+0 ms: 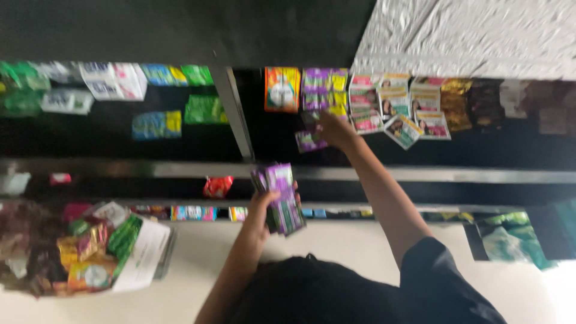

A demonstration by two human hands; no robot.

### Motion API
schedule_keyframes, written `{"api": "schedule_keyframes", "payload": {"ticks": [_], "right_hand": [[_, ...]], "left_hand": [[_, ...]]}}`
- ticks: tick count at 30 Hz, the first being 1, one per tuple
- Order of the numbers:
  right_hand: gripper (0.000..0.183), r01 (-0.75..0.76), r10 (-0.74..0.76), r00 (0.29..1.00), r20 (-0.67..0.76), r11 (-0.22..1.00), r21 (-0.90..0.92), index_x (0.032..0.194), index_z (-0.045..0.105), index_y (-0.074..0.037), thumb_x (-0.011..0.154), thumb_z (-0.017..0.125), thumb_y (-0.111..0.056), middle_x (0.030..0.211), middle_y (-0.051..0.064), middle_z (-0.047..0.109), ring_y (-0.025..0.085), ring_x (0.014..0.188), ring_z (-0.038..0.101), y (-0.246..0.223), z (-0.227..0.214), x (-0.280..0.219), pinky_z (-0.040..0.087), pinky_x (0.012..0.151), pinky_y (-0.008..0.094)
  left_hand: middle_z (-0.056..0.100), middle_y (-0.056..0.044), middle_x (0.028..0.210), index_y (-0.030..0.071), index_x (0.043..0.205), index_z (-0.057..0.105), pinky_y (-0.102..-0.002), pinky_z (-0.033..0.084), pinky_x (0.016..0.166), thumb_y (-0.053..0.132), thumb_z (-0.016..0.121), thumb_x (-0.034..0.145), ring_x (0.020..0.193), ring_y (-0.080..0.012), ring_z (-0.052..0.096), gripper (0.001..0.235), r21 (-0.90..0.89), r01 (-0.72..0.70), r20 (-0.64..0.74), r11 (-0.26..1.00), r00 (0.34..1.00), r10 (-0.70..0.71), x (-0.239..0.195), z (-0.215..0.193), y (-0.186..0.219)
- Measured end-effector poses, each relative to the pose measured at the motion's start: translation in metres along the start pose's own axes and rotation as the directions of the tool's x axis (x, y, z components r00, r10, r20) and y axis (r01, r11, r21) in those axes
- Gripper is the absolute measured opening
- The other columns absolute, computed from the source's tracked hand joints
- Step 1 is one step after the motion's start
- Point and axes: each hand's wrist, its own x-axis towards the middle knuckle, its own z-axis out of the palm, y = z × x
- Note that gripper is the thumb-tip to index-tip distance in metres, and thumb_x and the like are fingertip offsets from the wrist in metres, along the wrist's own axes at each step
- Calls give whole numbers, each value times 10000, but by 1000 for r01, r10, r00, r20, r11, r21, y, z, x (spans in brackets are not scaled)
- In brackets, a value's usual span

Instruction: Organizing various grocery items like bottles and packets on store shelves.

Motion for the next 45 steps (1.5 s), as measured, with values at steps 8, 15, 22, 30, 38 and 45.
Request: {"api": "schedule_keyframes", "payload": {"ticks": [8,15,22,30,38,45], "right_hand": [[248,412,-198,906,375,622,-665,1117,745,-134,1089,530,-256,1146,42,692,248,1121,660,-2,-14,22,452,1217,455],[301,-395,407,913,30,899,-192,1222,699,-157,961,601,-270,1314,127,598,360,1235,548,-26,-68,9,501,930,523],[510,-205,133,965,-224,919,-338,1249,674,-50,827,664,-337,1376,188,470,453,1208,453,9,-6,20,467,897,633],[388,-320,293,947,-130,880,-351,1308,566,-50,936,597,-154,1468,209,447,395,1300,465,-15,-44,29,401,1118,539],[376,-213,321,939,-123,824,526,1321,556,-108,986,723,-143,1285,161,586,279,1140,591,-120,-151,-24,521,949,438],[176,-183,324,946,-27,601,778,1071,646,-38,927,743,-18,949,84,706,134,860,707,-200,-176,-87,588,723,295]], "left_hand": [[716,-169,1164,28,1402,515,-501,622,828,190,690,741,971,-304,728,703,29,96,17,995,995,-96,-2,-6,0],[727,-174,1153,30,1410,506,-512,621,808,188,701,730,959,-313,734,725,22,185,-13,983,983,-184,0,-4,13],[717,-192,1166,18,1405,507,-502,630,804,164,692,768,955,-323,732,679,18,192,75,981,978,-193,13,-2,10],[724,-183,1171,25,1409,519,-506,632,824,180,684,786,982,-314,737,663,18,215,59,976,975,-216,23,6,22],[728,-182,1113,-22,1356,571,-494,643,767,267,744,830,959,-302,739,624,45,212,-4,976,977,-212,25,2,21],[708,-106,1096,64,1355,545,-468,622,768,281,852,766,952,-269,730,699,-8,146,-96,989,985,-146,28,3,8]]}}
